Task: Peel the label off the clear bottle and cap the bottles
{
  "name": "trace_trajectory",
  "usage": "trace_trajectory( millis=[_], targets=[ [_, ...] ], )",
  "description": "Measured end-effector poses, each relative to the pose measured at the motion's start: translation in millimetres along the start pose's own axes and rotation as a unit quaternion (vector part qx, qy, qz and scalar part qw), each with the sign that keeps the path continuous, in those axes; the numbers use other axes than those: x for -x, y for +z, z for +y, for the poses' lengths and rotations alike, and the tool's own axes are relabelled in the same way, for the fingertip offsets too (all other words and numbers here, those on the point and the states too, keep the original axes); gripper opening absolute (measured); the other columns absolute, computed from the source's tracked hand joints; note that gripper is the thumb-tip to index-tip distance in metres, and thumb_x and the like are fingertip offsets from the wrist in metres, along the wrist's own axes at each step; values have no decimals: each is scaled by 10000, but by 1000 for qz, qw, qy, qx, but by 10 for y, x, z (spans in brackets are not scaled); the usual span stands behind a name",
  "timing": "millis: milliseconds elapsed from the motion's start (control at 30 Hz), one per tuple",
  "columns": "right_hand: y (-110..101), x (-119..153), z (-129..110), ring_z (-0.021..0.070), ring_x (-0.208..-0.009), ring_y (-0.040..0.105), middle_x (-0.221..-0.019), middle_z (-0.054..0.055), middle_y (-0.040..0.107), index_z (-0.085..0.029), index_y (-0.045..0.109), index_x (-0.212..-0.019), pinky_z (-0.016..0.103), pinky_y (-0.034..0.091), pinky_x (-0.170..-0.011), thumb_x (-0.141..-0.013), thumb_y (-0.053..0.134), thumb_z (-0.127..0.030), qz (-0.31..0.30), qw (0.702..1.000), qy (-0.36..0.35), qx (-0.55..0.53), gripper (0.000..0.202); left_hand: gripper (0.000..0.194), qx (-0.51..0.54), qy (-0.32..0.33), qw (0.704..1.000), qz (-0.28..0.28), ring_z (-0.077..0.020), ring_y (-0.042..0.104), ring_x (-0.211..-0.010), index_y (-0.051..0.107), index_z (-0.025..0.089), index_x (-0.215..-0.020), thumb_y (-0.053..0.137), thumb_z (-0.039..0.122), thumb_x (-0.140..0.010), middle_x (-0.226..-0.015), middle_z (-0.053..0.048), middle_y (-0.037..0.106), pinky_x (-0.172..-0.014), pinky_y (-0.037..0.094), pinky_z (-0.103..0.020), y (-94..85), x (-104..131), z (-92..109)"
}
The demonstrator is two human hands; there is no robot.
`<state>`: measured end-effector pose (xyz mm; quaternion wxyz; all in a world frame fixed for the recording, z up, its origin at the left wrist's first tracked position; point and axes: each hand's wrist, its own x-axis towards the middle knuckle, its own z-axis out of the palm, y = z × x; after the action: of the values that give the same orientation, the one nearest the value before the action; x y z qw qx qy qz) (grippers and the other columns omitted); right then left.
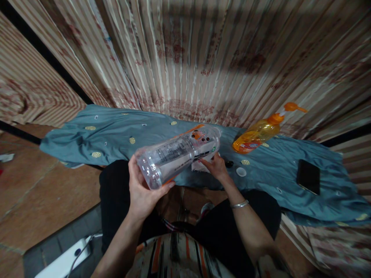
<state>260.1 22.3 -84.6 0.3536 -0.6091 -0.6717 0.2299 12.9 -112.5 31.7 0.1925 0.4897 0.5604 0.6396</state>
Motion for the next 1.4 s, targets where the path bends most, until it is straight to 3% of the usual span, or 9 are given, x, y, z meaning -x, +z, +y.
trace_trajectory(
  millis=[233, 733, 1067, 1400],
  targets=[
    [4, -13, 13, 339, -880, 780, -948, 126, 800, -206, 640, -1076, 421, 602, -731, -751, 744, -660, 5, 1000, 5, 4, 567, 1095, -1, -7, 1000, -1, -343, 667, -1272, 509, 221, -1404, 974, 626, -500, -1374, -159, 624, -1052, 574, -460, 0, -4, 16],
    [-44, -66, -24, 316, -852, 785, -904, 96, 802, -221, 654, -1014, 408, 616, -750, -700, 809, -482, -13, 999, 20, 33, 437, 1100, -8, -2, 1000, -4, -355, 663, -1276, 503, 224, -1413, 960, 650, -508, -1382, -162, 618, -1071, 559, -485, -6, -6, 17],
    [-57, -77, -20, 294, -807, 772, -879, 79, 801, -213, 666, -1010, 401, 612, -728, -682, 806, -509, -16, 999, 26, 36, 463, 1118, 6, -6, 1000, 3, -368, 646, -1322, 503, 220, -1434, 977, 615, -502, -1427, -180, 617, -1074, 565, -479, 0, 3, 26],
    [-70, -69, -73, 301, -890, 784, -948, 94, 808, -202, 668, -1052, 381, 612, -766, -715, 796, -470, -29, 998, 32, 53, 450, 1107, 11, 0, 1000, 13, -343, 667, -1289, 514, 219, -1424, 988, 586, -494, -1422, -171, 622, -1039, 585, -443, 10, 5, 16]
  ],
)
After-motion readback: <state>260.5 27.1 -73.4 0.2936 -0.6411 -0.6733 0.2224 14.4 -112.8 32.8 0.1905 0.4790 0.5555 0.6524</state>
